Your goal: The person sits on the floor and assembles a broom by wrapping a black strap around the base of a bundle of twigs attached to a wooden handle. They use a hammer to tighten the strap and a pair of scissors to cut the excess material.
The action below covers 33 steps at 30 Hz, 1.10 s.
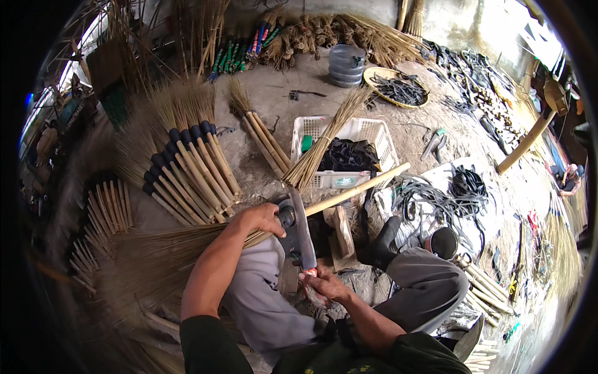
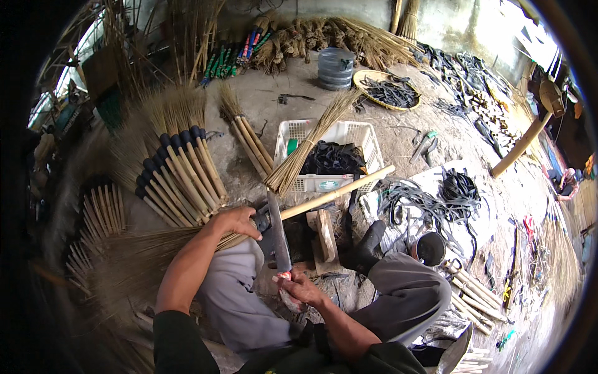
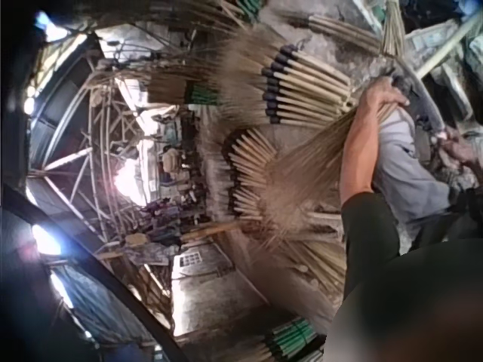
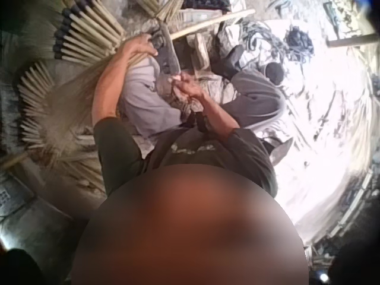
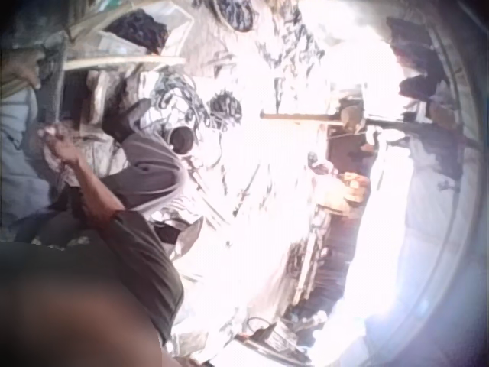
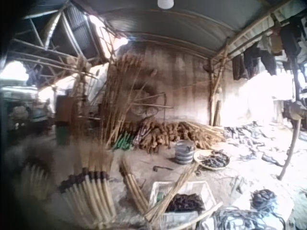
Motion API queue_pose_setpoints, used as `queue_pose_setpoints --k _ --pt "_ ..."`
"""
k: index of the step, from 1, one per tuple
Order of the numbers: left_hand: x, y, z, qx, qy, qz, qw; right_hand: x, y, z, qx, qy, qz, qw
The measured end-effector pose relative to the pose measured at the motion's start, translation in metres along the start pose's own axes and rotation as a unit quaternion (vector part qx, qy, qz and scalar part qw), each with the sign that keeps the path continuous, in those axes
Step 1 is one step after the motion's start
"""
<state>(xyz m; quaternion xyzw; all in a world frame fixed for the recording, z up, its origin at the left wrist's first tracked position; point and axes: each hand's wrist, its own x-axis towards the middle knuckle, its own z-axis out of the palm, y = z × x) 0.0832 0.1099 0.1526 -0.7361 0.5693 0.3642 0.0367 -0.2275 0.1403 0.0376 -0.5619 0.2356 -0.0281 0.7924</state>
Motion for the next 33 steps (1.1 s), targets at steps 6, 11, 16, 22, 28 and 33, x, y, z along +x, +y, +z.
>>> queue_pose_setpoints --k 6,11,16,22,28,33 --pt "0.011 0.011 0.009 0.032 -0.025 -0.038 0.998 0.013 -0.004 -0.025 0.078 0.279 -0.096 0.952" --pt "0.003 0.023 0.008 0.047 -0.023 0.039 0.998 0.010 0.005 -0.018 -0.360 0.240 -0.198 0.879" --pt "-0.006 0.034 0.006 0.044 0.051 0.029 0.997 0.000 -0.003 -0.008 -0.094 0.279 -0.090 0.951" --pt "-0.010 0.048 0.005 0.144 0.086 -0.030 0.985 0.000 -0.009 -0.006 -0.132 0.242 -0.035 0.961" --pt "-0.010 0.055 0.010 0.209 0.098 -0.031 0.973 0.015 0.000 -0.006 -0.221 0.216 -0.135 0.941" --pt "-0.005 0.052 0.013 0.264 0.122 -0.030 0.956 0.023 -0.001 -0.014 0.069 0.248 -0.194 0.947"
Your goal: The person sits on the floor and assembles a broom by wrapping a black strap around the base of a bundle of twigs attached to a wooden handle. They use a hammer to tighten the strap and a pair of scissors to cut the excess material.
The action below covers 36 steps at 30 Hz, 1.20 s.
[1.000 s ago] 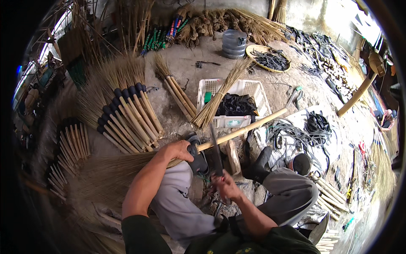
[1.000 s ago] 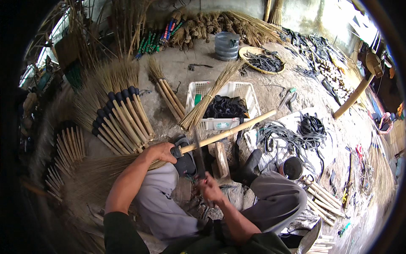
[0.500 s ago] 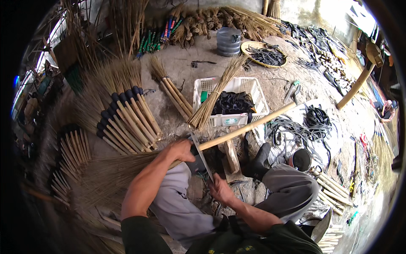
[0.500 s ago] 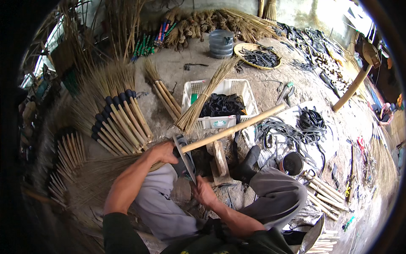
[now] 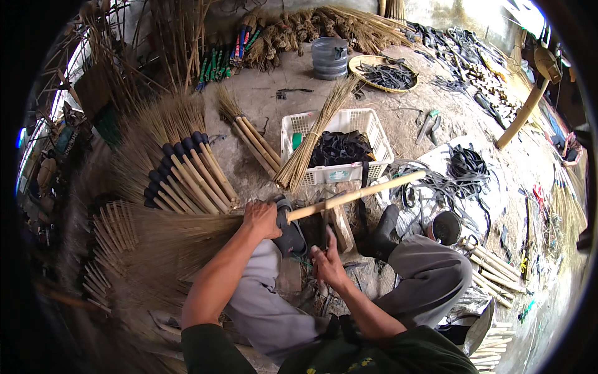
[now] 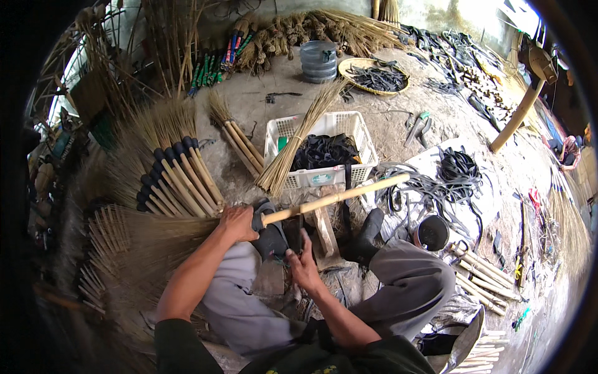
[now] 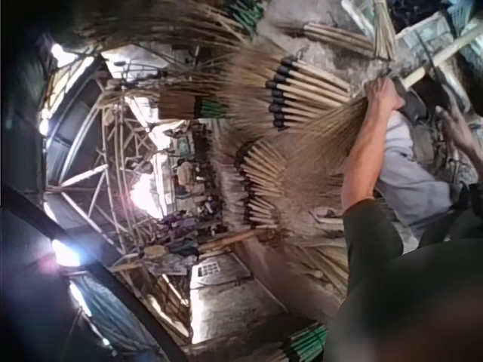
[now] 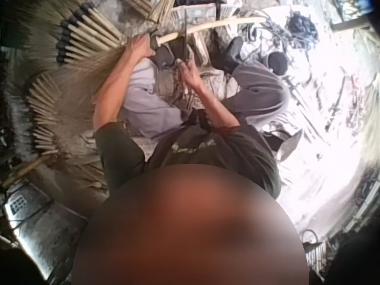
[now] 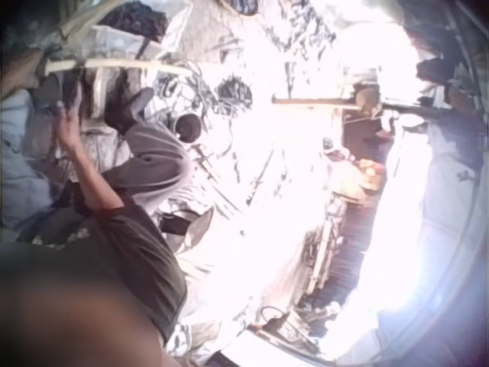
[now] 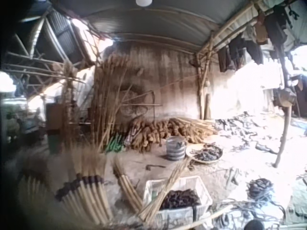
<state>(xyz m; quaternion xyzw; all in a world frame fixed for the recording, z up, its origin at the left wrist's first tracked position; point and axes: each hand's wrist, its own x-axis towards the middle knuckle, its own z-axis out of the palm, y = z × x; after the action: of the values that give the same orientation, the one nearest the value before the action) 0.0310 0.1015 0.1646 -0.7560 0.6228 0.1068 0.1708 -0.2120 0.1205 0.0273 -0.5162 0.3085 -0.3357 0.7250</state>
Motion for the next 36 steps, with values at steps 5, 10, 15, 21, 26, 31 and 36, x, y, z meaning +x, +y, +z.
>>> queue_pose_setpoints --k 5,10,15,21,26,31,36 --pt "0.003 0.003 0.002 -0.038 -0.061 0.000 0.997 -0.004 -0.017 0.012 -0.136 0.039 -0.013 0.990" --pt "-0.003 0.009 -0.002 -0.039 -0.014 -0.019 0.999 -0.025 -0.044 0.023 -0.072 -0.089 0.050 0.992" --pt "0.002 0.011 -0.001 -0.029 -0.009 -0.015 0.999 -0.024 -0.039 0.026 -0.208 -0.050 -0.163 0.963" --pt "0.009 0.003 0.012 -0.019 -0.079 0.002 0.997 -0.017 -0.026 0.015 -0.025 0.030 0.082 0.996" --pt "0.010 0.000 0.015 -0.009 -0.080 0.020 0.997 -0.026 -0.033 0.020 -0.205 -0.109 -0.060 0.971" --pt "0.005 0.000 0.017 -0.069 0.023 0.020 0.997 -0.025 -0.033 0.024 -0.183 -0.042 -0.042 0.981" --pt "0.009 -0.001 0.023 -0.008 0.019 0.034 0.999 -0.021 -0.036 0.014 -0.084 -0.098 0.040 0.991"
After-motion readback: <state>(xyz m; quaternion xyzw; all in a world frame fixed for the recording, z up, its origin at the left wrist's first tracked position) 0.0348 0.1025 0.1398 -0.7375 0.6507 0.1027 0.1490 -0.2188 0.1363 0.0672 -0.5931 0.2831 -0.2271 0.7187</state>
